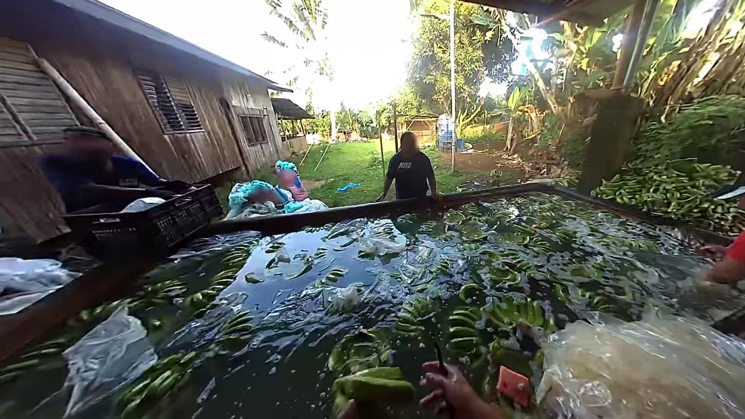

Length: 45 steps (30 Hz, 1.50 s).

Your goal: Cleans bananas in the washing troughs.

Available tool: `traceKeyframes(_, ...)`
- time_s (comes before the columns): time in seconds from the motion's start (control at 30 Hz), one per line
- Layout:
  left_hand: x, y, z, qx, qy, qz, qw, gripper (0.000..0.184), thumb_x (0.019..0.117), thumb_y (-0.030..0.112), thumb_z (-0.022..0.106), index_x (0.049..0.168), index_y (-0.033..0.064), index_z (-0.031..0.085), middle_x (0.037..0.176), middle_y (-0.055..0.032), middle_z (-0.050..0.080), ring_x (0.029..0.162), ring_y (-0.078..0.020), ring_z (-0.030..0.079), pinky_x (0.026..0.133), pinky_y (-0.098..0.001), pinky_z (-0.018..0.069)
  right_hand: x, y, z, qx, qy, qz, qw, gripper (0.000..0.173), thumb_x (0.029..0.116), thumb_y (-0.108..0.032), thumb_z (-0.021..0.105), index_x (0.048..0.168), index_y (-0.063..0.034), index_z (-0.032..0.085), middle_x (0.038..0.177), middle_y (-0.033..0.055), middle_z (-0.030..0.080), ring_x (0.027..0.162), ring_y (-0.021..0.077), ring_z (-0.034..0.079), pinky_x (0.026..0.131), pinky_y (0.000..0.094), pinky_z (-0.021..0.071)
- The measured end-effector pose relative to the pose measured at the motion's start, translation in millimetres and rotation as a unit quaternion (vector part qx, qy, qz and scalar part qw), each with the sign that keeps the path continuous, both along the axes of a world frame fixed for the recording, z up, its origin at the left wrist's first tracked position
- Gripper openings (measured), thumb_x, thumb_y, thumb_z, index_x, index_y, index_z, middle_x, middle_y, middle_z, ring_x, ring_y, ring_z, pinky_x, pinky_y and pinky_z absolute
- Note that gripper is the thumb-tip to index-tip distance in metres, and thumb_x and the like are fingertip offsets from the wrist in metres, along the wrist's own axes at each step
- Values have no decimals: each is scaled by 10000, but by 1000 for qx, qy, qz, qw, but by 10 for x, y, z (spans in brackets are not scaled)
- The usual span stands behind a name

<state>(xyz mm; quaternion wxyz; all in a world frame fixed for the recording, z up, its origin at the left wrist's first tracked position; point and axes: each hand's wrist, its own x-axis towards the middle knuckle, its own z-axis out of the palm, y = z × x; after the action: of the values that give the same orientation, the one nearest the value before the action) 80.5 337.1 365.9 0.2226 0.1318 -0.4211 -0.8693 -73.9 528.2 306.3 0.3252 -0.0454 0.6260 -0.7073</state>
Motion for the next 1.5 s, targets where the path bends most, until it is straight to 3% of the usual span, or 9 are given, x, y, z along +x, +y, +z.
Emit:
traceKeyframes(0.13, -103, -299, -78, -419, 14, -134, 898, 768, 768, 246, 817, 1362, -138, 517, 1318, -180, 632, 1211, -180, 616, 1081, -377, 493, 187, -301, 23, -72, -168, 57, 982, 465, 1100, -496, 362, 1338, -156, 571, 907, 66, 731, 733, 165, 686, 708, 366, 587)
traceKeyframes(0.3, -244, -344, -57, -749, 96, -153, 638, 620, 704, 269, 899, 1297, 219, 724, 1312, -93, 684, 1359, -386, 521, 1157, -797, 130, 96, -573, -139, -275, -214, 45, 936, 602, 1102, -531, 245, 1156, -98, 659, 989, 99, 755, 903, 213, 731, 822, 422, 607)
traceKeyframes(0.5, -344, -330, -564, -500, 93, 22, 861, 874, 924, 724, 546, 1587, 188, 357, 1711, -102, 143, 1585, -275, 75, 1277, -529, 138, -40, -731, -48, -377, -202, -44, 903, 513, 1120, -432, 274, 1204, -88, 645, 1054, 122, 754, 990, 242, 729, 885, 449, 601)
traceKeyframes(0.6, -500, -51, -658, 11, -21, -19, 1000, 805, 847, 748, 610, 1416, 188, 510, 1293, -38, 669, 1137, -182, 676, 897, -461, 604, -126, -776, -150, -355, -146, -27, 923, 363, 1105, -321, 406, 1391, -123, 512, 1154, 119, 717, 1048, 241, 704, 918, 452, 585)
traceKeyframes(0.7, -484, 19, -897, 264, -50, -124, 955, 840, 655, 684, 810, 1261, 126, 645, 1176, -210, 704, 1062, -414, 698, 820, -640, 591, -320, -638, -44, -187, -12, 63, 980, 451, 1054, -196, 520, 1471, -29, 475, 1225, 118, 678, 1047, 177, 683, 915, 397, 584)
traceKeyframes(0.93, -316, 250, -996, 235, -243, 72, 938, 570, 779, 428, 736, 1222, 123, 549, 1080, -169, 686, 944, -352, 705, 745, -546, 612, -1388, 249, -485, 89, 39, 67, 993, 316, 1079, -62, 398, 1342, 7, 558, 1047, 116, 716, 763, 124, 655, 711, 313, 550)
traceKeyframes(1.17, -308, 378, -1068, 257, -333, 215, 882, 452, 949, 442, 509, 1263, 118, 505, 1161, -181, 652, 1014, -350, 683, 790, -539, 603, -2269, 1607, -1898, 572, 77, 99, 810, 967, 776, -241, 883, 1585, -138, 363, 1467, 439, 378, 1118, 653, 551, 841, 770, 488)
traceKeyframes(1.4, -846, 538, -948, 172, -421, 293, 841, 330, 1028, 317, 426, 1263, 94, 490, 1132, -149, 629, 977, -289, 664, 771, -484, 592, -2170, 2458, -3131, 467, -1, -42, 883, 733, 835, -257, 809, 1461, -28, 503, 1328, 271, 619, 1228, 394, 611, 1048, 570, 485)
traceKeyframes(1.5, -1025, 505, -997, 108, -434, 268, 854, 458, 1029, 222, 441, 1476, 162, 366, 1233, -167, 612, 1049, -304, 655, 815, -511, 584, -1967, 1973, -2609, 217, -87, -65, 970, 509, 914, -218, 704, 1326, 30, 536, 1058, 122, 671, 862, 154, 669, 745, 354, 584)
